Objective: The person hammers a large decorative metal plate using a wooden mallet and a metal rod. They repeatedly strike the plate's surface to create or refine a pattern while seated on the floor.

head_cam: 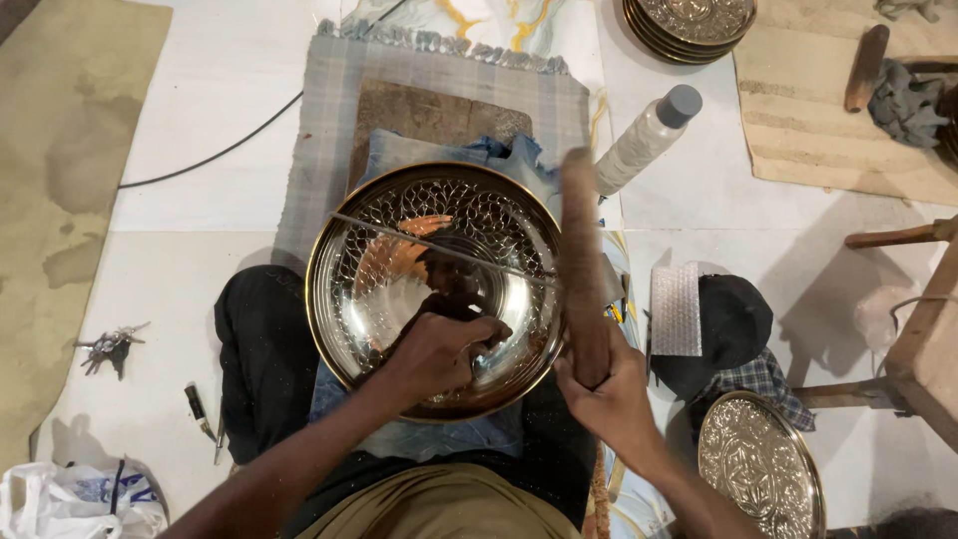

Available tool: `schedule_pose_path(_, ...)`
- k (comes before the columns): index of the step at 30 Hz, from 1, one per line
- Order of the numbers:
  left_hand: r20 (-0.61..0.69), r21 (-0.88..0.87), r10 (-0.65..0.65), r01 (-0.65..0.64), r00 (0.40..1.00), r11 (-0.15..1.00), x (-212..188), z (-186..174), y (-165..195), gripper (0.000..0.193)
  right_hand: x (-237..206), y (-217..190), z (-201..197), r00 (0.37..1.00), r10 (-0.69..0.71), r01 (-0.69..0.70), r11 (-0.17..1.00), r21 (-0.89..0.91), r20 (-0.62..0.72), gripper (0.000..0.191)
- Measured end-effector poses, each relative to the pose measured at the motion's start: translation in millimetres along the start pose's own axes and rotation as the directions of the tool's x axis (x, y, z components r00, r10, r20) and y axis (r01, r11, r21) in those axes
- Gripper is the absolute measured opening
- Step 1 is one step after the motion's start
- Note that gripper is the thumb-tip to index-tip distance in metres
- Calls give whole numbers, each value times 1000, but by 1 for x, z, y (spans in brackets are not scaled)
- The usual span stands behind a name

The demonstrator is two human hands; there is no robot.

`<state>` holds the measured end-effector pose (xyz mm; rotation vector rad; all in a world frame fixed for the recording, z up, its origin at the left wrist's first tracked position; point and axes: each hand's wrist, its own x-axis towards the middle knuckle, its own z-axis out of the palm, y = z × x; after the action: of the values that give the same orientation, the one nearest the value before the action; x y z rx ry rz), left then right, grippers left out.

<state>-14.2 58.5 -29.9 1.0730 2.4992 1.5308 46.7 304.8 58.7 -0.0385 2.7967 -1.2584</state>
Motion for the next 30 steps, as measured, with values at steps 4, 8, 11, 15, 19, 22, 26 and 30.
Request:
schedule_pose_path(4, 150, 67, -55, 45, 987, 997, 6, -2, -2, 56, -8, -4, 4, 984, 72, -31, 969, -244, 161, 36)
schedule_pose_path(8, 209, 0, -12, 12, 978, 1000, 10, -3, -6, 53, -21, -6, 12, 997, -5, 1, 999, -53, -82, 38)
schedule_pose_path(11, 289, -5, -9, 11, 957, 1000, 14, -5, -9, 58, -31, -2, 18, 999, 38, -41, 979, -202, -19, 44)
schedule_pose_path(15, 318, -64, 122, -107, 940, 992, 21, -10, -14, 68, -42, 9, 26, 990, 141, -141, 981, -134, -11, 44)
schedule_pose_path(19, 407, -80, 179, -160, 896, 984, 28, -12, -16, 67, -56, 16, 38, 965, 188, -182, 982, 54, -181, 42)
schedule_pose_path(22, 538, -102, 85, -35, 838, 994, 34, -12, -15, 64, -72, 23, 45, 919, 394, -383, 908, -167, 32, 43)
schedule_pose_path(26, 543, -32, 242, -267, 805, 963, 37, -17, -13, 47, -97, 30, 81, 890, 265, -226, 963, 145, -372, 45)
schedule_pose_path(30, 506, -186, 397, -352, 766, 917, 46, -20, -13, 45, -111, 46, 105, 888, 265, -303, 952, -44, -376, 45)
